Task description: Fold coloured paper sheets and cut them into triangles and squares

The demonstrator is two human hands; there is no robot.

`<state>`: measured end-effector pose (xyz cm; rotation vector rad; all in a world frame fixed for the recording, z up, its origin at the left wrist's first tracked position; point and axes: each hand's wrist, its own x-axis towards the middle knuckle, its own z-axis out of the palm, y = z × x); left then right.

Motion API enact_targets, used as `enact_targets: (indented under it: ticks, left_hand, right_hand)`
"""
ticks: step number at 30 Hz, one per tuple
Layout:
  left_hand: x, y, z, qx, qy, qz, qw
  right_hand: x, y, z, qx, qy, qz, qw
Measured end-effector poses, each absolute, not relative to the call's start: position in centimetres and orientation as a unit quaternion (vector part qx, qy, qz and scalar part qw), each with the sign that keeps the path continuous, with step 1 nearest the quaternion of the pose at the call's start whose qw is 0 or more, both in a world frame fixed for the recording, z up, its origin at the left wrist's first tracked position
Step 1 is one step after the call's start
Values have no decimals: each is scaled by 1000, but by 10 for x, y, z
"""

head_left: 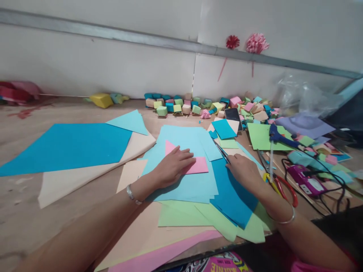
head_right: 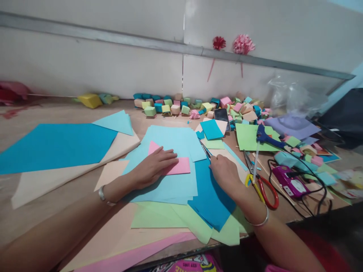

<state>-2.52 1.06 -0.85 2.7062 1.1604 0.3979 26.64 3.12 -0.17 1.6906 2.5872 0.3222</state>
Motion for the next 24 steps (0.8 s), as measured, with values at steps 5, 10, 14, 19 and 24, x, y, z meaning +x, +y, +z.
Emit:
enact_targets:
  ticks: [5, 10, 14, 19, 24]
  left_hand:
    - [-26, 10, -15, 900, 405, 124, 102]
    - [-28, 7, -16, 876, 458, 142, 48]
    - [-24, 6, -10, 870, 463, 166, 24]
    - [-22, 5, -7, 870, 463, 168, 21]
    - [-22, 5, -10, 871, 467, 154, 17]
  right_hand:
    - [287, 38, -1, 534, 842, 81, 3]
    - [319, 44, 9, 503, 857, -3, -109]
    - [315, 42, 14, 409, 896, -103, -139]
    - [320, 34, 19, 431, 882, -9, -189]
    - [340, 26, 27, 589, 757, 225, -169]
